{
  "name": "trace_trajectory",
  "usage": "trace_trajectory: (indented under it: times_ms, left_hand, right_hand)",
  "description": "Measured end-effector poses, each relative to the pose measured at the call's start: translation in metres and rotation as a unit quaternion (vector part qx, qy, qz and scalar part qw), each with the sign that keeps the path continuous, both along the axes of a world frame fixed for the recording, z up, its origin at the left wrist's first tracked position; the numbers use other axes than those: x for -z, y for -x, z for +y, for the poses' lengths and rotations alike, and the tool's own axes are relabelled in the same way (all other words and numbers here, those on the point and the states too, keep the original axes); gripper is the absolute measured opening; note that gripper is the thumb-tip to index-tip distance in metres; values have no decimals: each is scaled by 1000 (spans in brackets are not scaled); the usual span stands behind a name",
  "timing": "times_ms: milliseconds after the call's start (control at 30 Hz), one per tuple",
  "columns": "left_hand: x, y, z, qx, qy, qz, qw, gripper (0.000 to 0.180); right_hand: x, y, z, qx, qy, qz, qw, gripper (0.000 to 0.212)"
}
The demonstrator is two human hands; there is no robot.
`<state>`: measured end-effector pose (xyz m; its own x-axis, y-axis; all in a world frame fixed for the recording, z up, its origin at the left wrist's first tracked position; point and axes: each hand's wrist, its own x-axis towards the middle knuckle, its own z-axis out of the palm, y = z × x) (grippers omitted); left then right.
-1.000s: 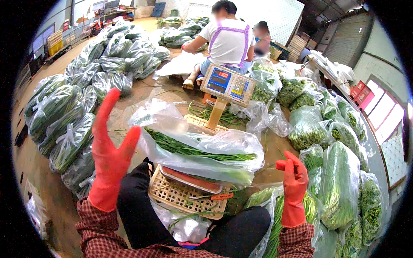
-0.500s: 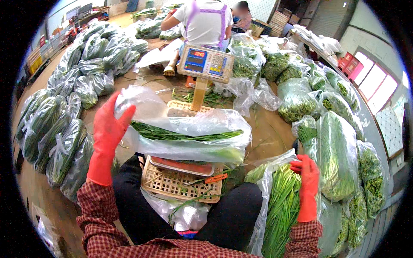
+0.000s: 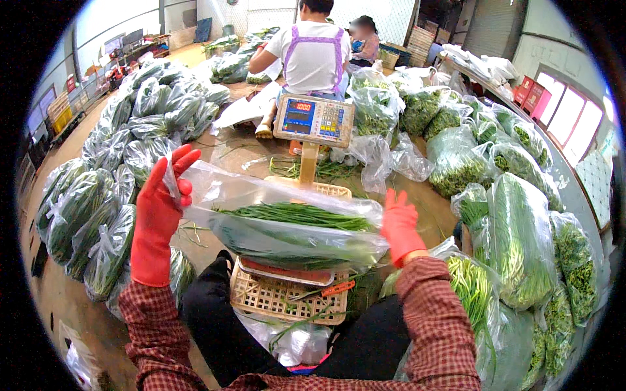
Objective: The person sorts bundles of green produce into plastic bags, weighs the bags on a digital scale, and ties them shut using plastic ties.
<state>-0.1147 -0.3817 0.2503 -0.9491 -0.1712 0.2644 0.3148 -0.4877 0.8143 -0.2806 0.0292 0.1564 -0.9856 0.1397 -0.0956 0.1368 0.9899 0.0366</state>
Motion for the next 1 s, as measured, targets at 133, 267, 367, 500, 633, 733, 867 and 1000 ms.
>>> trace_trajectory:
  times_ms: [133,267,367,500,633,733,867,1000]
  left_hand:
    - [-14,28,-10,-102,65,8,993,47]
    - [-73,57,-16,-72,84,39,993,46]
    - [-88,53,11,-123,167,25,978,50]
    - [-73,56,18,-59,196,-39,978,57]
    - [-87,51,19,-67,222,-30,972,56]
    - [-96,58,35,-66,232,-4,970,52]
    - [-84,48,69,-59,296,-43,952,50]
    - [-77,25,96,49,371,-72,925,55]
  right_hand:
    - [-71,26,67,-110,-4,26,994,30]
    - [-172,2,52,-131,253,25,958,19]
    - [-178,-21,27,-114,345,104,926,27]
    - [-158,-34,23,-141,358,78,920,28]
    - [-195,-41,15,-174,664,87,721,25]
    - [-194,-48,9,-158,863,39,479,27]
    - [-143,-87,-34,-87,807,-73,580,30]
    - [-121,-89,-38,-126,808,-195,542,32]
